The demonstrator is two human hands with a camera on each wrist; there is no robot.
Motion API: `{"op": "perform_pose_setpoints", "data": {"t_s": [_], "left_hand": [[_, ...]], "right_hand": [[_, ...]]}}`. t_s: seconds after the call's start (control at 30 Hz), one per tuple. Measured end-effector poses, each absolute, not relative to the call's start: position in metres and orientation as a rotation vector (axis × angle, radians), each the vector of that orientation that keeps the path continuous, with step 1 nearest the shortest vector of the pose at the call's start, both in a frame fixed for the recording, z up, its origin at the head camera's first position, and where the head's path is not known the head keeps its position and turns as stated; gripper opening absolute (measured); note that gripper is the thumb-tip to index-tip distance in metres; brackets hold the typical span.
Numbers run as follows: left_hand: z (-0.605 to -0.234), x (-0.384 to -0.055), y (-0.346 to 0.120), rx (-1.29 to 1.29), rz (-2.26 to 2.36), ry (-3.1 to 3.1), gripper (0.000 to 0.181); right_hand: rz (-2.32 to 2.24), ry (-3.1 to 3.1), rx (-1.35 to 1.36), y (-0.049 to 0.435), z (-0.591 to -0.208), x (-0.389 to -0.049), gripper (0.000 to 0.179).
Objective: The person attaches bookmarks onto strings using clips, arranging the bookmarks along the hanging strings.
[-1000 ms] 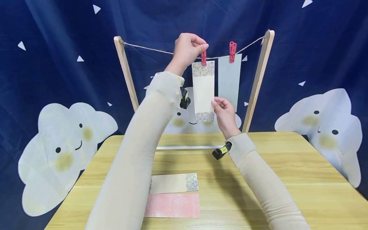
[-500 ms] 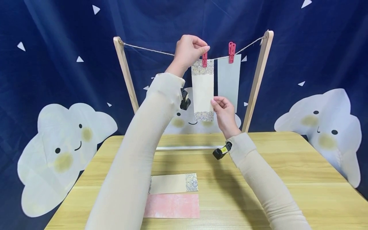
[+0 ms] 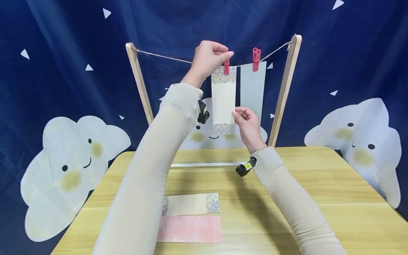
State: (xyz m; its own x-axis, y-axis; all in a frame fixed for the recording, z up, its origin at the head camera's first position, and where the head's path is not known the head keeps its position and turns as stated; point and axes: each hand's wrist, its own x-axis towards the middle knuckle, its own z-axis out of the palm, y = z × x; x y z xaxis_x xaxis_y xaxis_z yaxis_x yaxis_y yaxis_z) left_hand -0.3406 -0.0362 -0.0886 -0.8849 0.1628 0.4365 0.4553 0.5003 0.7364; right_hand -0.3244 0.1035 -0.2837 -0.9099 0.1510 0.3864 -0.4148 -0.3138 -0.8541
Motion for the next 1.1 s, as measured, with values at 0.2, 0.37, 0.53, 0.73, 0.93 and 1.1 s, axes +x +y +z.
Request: {"op": "perform_pose_setpoints", "data": {"t_s": [0.2, 0.37, 0.53, 0.73, 0.93, 1.1], "left_hand": [[-0.088, -0.339, -0.035, -0.518, -1.283, -2.431, 0.039], [-0.087, -0.335, -0.036, -0.482, -1.224, -2.415, 0.043], [-0.088, -0.331, -0.04, -0.481, -1.236, -2.407, 0.045], [-0.092, -0.328, -0.047, -0.493, -1.286, -2.367, 0.043], [-0.103, -0.327, -0.06, -0.493, -1.288, -2.338, 0.042], [-0.118, -0.327, -0.075, -0.512, -1.314, -2.3, 0.041]], "right_hand": [[2.276, -1.631, 0.349, 0.107, -0.282, -0.325, 0.013], [2.293, -1.636, 0.332, 0.107, -0.284, -0.329, 0.012], [2.295, -1.662, 0.307, 0.107, -0.286, -0.331, 0.012], [2.305, -1.679, 0.297, 0.107, -0.288, -0.332, 0.011], [2.303, -1.708, 0.282, 0.109, -0.292, -0.332, 0.009], [2.306, -1.755, 0.25, 0.114, -0.303, -0.332, 0.007]]}}
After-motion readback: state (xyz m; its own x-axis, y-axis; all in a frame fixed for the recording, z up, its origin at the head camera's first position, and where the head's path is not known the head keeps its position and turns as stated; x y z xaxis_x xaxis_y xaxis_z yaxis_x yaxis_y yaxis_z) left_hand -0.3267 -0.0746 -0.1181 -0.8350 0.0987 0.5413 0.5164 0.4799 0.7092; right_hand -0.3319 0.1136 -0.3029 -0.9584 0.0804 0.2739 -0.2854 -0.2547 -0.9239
